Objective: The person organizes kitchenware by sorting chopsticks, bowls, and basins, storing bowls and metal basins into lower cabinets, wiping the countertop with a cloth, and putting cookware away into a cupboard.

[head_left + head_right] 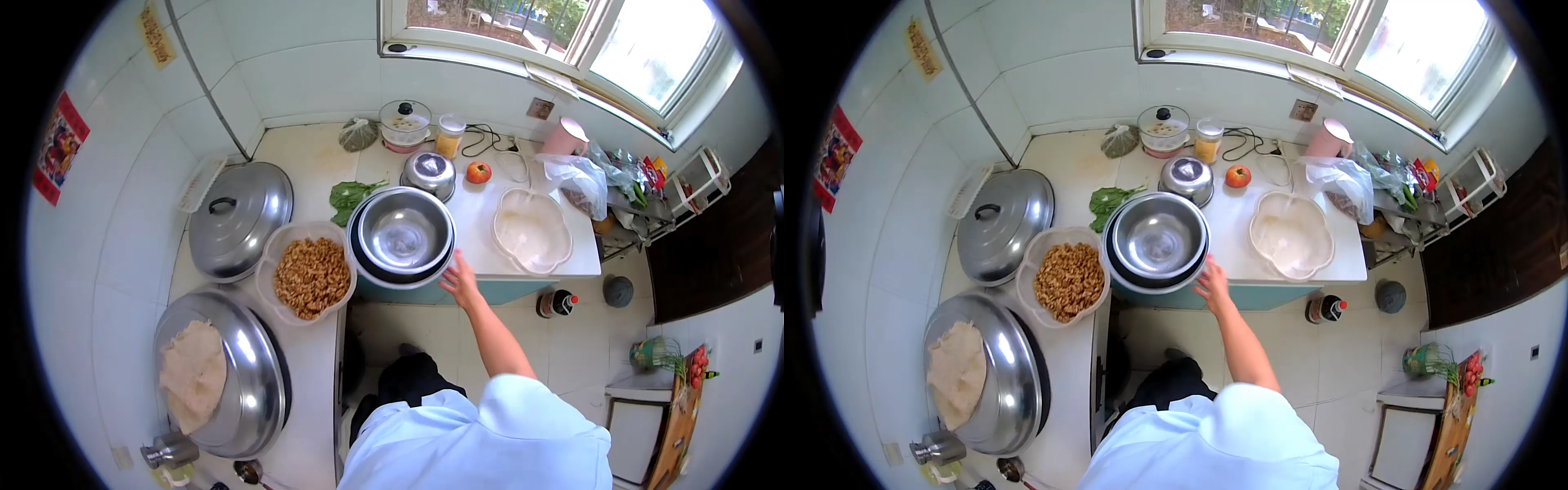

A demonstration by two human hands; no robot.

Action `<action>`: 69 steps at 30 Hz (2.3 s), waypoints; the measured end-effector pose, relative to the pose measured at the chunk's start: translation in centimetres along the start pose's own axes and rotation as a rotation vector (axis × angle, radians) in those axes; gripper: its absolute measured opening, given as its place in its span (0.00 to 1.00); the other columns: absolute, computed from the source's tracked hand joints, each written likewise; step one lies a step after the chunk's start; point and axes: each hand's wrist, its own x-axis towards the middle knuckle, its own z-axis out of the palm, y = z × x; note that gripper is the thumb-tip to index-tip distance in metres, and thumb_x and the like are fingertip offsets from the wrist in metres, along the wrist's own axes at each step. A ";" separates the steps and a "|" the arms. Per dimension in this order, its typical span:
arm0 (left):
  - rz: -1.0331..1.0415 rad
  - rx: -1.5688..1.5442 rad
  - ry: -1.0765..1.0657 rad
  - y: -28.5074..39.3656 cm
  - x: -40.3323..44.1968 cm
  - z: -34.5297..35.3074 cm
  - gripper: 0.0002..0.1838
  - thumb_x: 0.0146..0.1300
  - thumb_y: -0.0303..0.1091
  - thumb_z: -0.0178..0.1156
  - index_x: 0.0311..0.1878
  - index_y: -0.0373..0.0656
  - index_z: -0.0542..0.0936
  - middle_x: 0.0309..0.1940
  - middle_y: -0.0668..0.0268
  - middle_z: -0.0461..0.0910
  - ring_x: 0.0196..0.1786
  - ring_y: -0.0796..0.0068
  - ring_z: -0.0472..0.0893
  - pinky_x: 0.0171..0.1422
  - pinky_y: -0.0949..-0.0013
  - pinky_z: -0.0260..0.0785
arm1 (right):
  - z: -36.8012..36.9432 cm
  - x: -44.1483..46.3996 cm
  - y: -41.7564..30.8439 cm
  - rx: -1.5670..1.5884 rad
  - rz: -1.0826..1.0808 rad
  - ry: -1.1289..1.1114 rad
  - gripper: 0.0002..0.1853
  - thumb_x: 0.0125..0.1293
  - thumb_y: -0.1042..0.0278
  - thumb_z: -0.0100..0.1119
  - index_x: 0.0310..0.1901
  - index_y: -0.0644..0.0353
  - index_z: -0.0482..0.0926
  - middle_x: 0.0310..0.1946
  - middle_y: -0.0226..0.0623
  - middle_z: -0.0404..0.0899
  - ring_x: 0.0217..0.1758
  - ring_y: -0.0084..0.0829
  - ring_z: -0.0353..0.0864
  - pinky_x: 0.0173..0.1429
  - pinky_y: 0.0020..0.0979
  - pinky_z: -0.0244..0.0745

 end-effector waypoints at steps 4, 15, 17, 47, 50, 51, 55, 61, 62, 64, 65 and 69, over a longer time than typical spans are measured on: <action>-0.040 0.051 0.006 1.4 -1.1 2.8 0.08 0.59 0.28 0.49 0.39 0.35 0.72 0.28 0.66 0.74 0.32 0.78 0.73 0.37 0.76 0.67 | -7.4 2.5 -2.1 0.449 -0.175 0.249 0.46 0.49 0.40 0.59 0.63 0.49 0.45 0.55 0.52 0.56 0.59 0.45 0.61 0.54 0.45 0.67; 0.466 -0.072 -0.509 29.1 1.9 18.7 0.18 0.61 0.31 0.49 0.53 0.35 0.66 0.37 0.60 0.76 0.38 0.75 0.76 0.42 0.75 0.69 | -11.1 5.1 -8.0 0.691 -0.211 0.336 0.17 0.57 0.63 0.48 0.44 0.62 0.59 0.38 0.47 0.72 0.39 0.42 0.77 0.43 0.37 0.79; 0.370 -0.071 -0.575 32.2 2.9 22.2 0.23 0.61 0.34 0.51 0.57 0.35 0.61 0.39 0.59 0.75 0.40 0.71 0.77 0.44 0.71 0.70 | -11.2 4.0 -7.9 0.663 -0.193 0.331 0.14 0.57 0.64 0.48 0.41 0.61 0.61 0.37 0.46 0.73 0.38 0.39 0.77 0.41 0.35 0.79; 0.122 -0.521 -0.670 38.5 -0.7 27.6 0.27 0.50 0.21 0.46 0.57 0.43 0.58 0.45 0.56 0.69 0.40 0.60 0.76 0.31 0.60 0.77 | -2.7 -9.2 -6.7 -0.086 -0.221 0.054 0.21 0.63 0.58 0.46 0.55 0.54 0.60 0.48 0.33 0.67 0.42 0.30 0.73 0.42 0.33 0.72; 0.109 -0.507 -0.666 40.5 -0.6 27.2 0.29 0.51 0.19 0.46 0.59 0.48 0.55 0.45 0.58 0.69 0.40 0.60 0.77 0.36 0.57 0.76 | 0.3 -8.3 -8.5 -0.213 -0.170 -0.038 0.21 0.63 0.62 0.46 0.56 0.56 0.58 0.50 0.35 0.67 0.43 0.33 0.74 0.43 0.35 0.74; 0.104 -0.518 -0.653 41.1 -0.1 27.1 0.29 0.51 0.19 0.46 0.59 0.48 0.55 0.45 0.58 0.69 0.40 0.60 0.77 0.36 0.57 0.76 | 1.1 -7.4 -8.9 -0.271 -0.151 -0.135 0.21 0.63 0.63 0.46 0.56 0.58 0.58 0.50 0.36 0.67 0.42 0.34 0.75 0.43 0.36 0.75; 0.143 -0.677 -0.623 44.7 1.9 26.5 0.29 0.54 0.22 0.49 0.59 0.49 0.53 0.46 0.58 0.69 0.39 0.61 0.77 0.34 0.59 0.76 | 5.2 -2.7 -10.9 -0.278 0.147 -0.361 0.20 0.62 0.64 0.48 0.54 0.61 0.60 0.47 0.39 0.70 0.41 0.36 0.77 0.43 0.38 0.76; 0.240 -0.645 -0.497 50.2 7.0 26.0 0.28 0.60 0.31 0.50 0.60 0.49 0.50 0.52 0.58 0.66 0.42 0.63 0.77 0.37 0.62 0.77 | 13.5 7.0 -11.2 -0.363 0.172 -0.486 0.16 0.63 0.63 0.47 0.51 0.59 0.66 0.43 0.40 0.73 0.43 0.36 0.76 0.43 0.38 0.77; 0.222 -0.665 -0.475 51.1 7.7 25.6 0.31 0.60 0.32 0.51 0.62 0.50 0.46 0.52 0.56 0.65 0.42 0.63 0.76 0.39 0.62 0.75 | 15.0 8.3 -11.2 -0.375 0.186 -0.503 0.16 0.63 0.63 0.47 0.51 0.59 0.66 0.43 0.40 0.73 0.43 0.36 0.76 0.43 0.38 0.77; 0.186 -0.707 -0.431 52.4 8.8 24.7 0.38 0.60 0.34 0.53 0.65 0.51 0.38 0.52 0.53 0.64 0.43 0.65 0.75 0.42 0.62 0.73 | 18.1 10.8 -10.9 -0.329 0.193 -0.549 0.18 0.64 0.57 0.45 0.51 0.57 0.64 0.43 0.38 0.73 0.41 0.33 0.76 0.43 0.37 0.76; 0.183 -0.674 -0.348 52.8 9.3 24.2 0.42 0.59 0.34 0.54 0.66 0.50 0.35 0.52 0.51 0.64 0.42 0.65 0.75 0.43 0.64 0.72 | 19.4 12.4 -10.4 -0.361 0.143 -0.585 0.18 0.64 0.57 0.45 0.51 0.57 0.65 0.42 0.38 0.74 0.41 0.34 0.76 0.42 0.36 0.76; 0.270 -0.753 -0.213 52.0 9.1 21.0 0.35 0.59 0.32 0.53 0.65 0.45 0.45 0.47 0.53 0.69 0.40 0.66 0.76 0.43 0.68 0.71 | 24.7 17.4 -9.1 -0.350 0.152 -0.583 0.15 0.64 0.61 0.45 0.47 0.60 0.67 0.40 0.37 0.74 0.39 0.34 0.76 0.39 0.36 0.78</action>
